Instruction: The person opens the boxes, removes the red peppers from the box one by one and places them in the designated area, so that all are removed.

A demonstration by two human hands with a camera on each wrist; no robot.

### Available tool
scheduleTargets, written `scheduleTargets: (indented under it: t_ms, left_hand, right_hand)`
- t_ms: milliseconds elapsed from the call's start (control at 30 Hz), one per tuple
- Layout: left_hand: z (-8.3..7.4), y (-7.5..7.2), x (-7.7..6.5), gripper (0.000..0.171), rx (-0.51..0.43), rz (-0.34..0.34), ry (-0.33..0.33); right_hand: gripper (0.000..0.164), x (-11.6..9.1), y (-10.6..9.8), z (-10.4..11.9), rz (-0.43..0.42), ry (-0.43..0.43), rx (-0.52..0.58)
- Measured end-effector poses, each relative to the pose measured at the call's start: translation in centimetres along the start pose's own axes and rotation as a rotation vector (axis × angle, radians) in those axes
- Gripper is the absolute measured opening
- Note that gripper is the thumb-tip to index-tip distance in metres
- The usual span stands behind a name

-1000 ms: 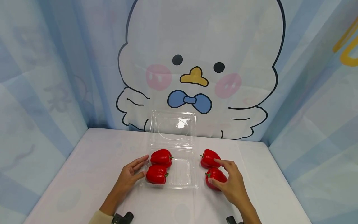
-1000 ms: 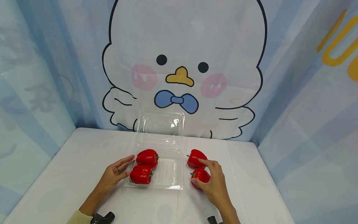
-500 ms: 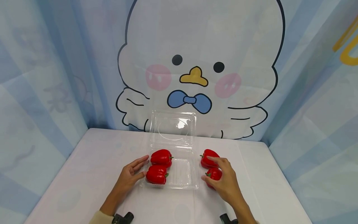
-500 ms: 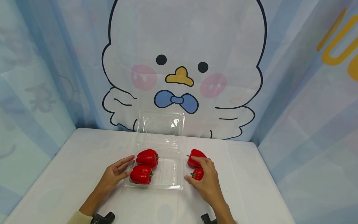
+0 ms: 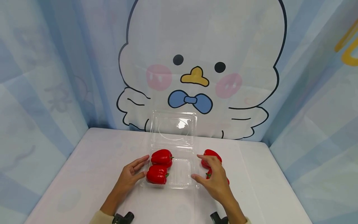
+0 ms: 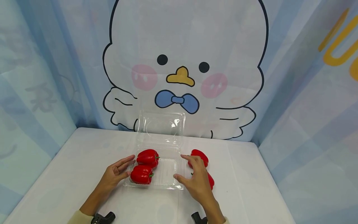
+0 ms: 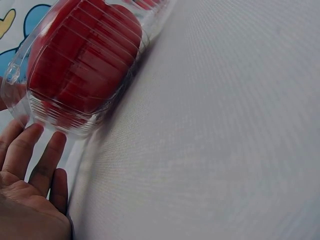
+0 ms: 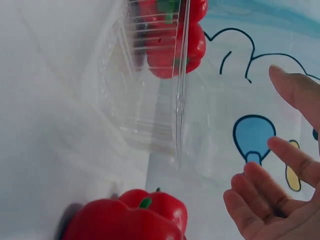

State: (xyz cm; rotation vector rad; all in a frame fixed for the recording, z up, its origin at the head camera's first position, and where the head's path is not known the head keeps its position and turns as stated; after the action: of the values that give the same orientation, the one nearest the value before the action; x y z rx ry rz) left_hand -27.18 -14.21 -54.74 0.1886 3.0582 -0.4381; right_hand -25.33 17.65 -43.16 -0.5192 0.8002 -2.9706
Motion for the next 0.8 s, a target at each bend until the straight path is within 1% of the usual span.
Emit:
scheduleTargets:
  t_ms: [100, 233, 367, 800]
  left_hand:
    - [0.1, 0.0, 0.0, 0.067, 0.002, -0.007, -0.011]
    - [0.1, 0.0, 0.0, 0.067, 0.01, -0.01, -0.011]
    - [0.0, 0.0, 0.0, 0.068, 0.009, -0.009, -0.003]
    - [0.3, 0.1, 0.1, 0.068, -0.004, 0.0, -0.006]
  right_hand:
    - [0.073, 0.0, 0.7, 0.3, 0.005, -0.011, 0.029]
    - [0.074, 0.0, 1.9, 0.1, 0.034, 0.042, 0.074]
    - [0.072, 0.0, 3.2, -0.1, 0.067, 0.084, 0.088]
    - [0.069, 0.0, 6.9, 0.6, 0.144, 0.089, 0.181]
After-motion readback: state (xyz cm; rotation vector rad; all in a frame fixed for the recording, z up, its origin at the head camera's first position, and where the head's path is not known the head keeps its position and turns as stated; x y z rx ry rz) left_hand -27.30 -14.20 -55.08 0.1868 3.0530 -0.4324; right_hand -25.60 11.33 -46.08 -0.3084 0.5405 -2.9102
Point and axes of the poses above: each hand's wrist, its own x-axis towards the middle knuckle, its own y-axis out of the palm, z = x × y, the point moved 10 cm from there along x, towards the middle knuckle, and after that the axes turned 15 degrees about x, right-handed, at the moved point
